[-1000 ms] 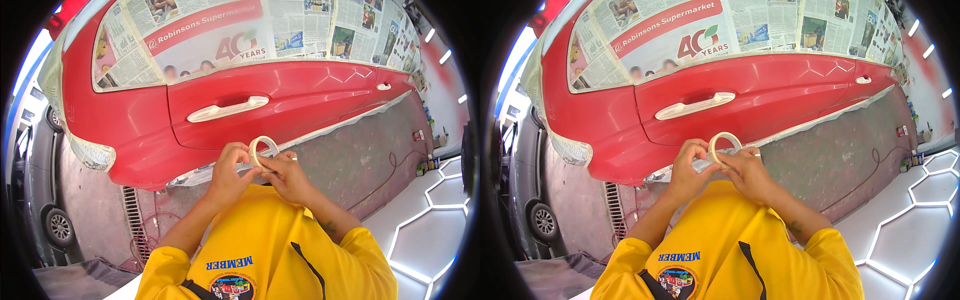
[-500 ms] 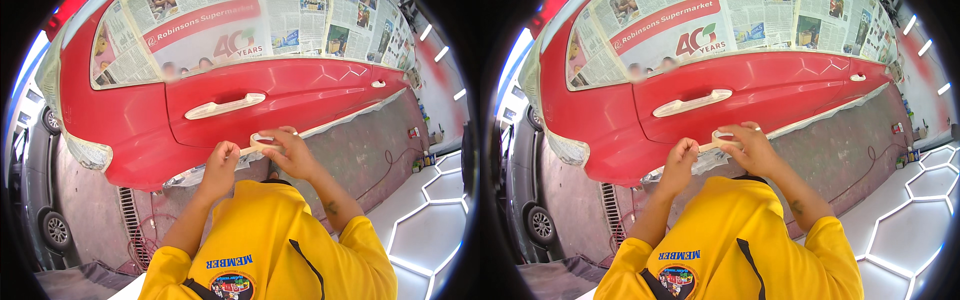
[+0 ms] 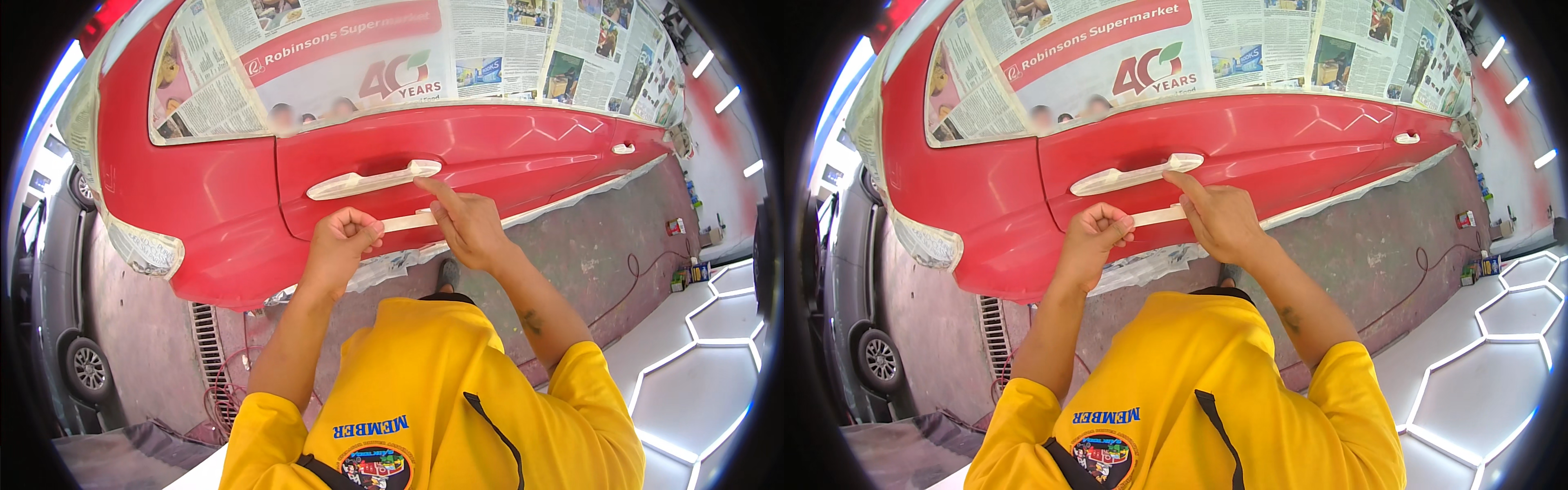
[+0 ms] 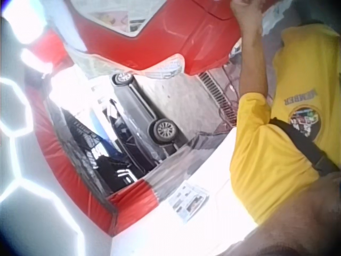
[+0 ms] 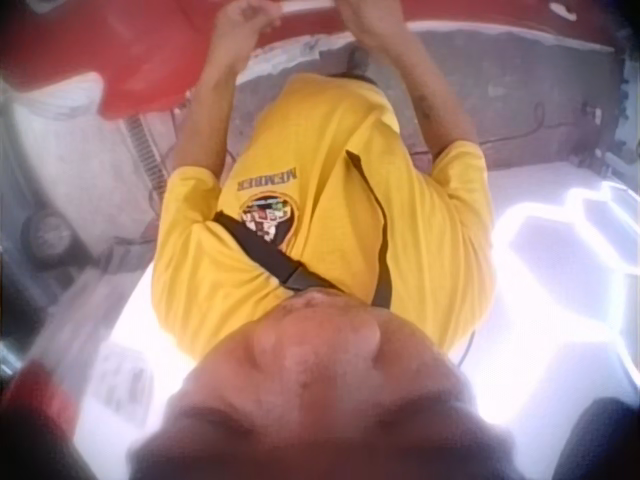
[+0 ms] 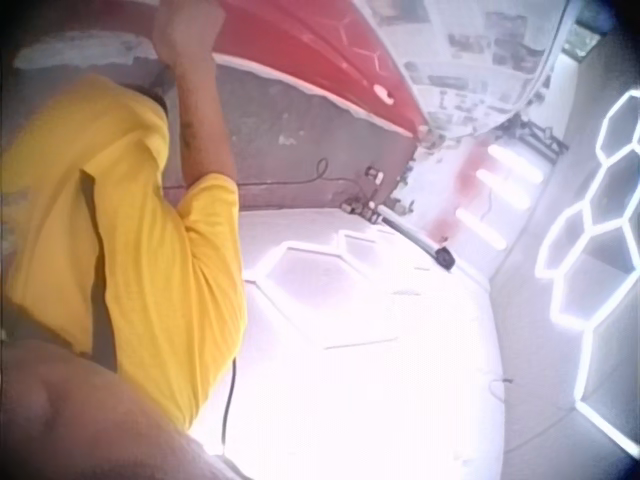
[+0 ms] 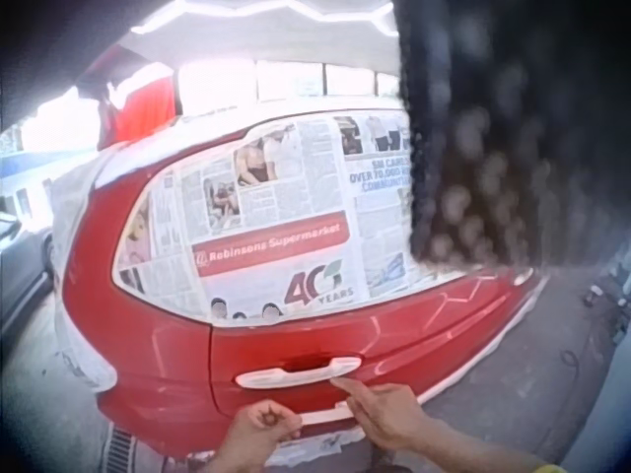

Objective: The person applies masking tape to the door handle and edges of a red car door. They carefully smooth the tape along the contours of the handle and the door panel, ensuring a tight seal around the perimeter.

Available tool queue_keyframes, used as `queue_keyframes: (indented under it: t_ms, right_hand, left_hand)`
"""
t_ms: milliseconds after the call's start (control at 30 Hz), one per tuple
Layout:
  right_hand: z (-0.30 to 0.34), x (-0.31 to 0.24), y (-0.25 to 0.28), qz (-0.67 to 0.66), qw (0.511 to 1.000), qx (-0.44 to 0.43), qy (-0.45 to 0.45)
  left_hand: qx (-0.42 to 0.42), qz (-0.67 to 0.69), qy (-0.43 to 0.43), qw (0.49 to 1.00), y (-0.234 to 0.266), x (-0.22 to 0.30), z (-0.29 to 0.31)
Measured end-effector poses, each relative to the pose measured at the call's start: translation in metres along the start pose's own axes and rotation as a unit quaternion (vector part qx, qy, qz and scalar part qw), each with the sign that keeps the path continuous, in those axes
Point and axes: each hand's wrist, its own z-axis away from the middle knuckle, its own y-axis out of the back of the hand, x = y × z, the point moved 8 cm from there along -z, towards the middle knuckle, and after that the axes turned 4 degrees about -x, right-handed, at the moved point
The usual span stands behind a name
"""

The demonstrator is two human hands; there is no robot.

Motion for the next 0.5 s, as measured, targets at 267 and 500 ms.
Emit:
queue_keyframes:
  t_ms: [267, 500]
  right_hand:
    - [-0.016, 0.022, -0.016, 0.073, 0.997, 0.018, -0.005]
    - [0.089, 0.186, 0.084, -0.152, 0.813, 0.506, -0.245]
  left_hand:
    - [0.027, -0.032, -0.003, 0.999, 0.004, -0.006, -0.020]
    - [0.114, -0.034, -0.064, 0.991, 0.015, 0.014, -0.023]
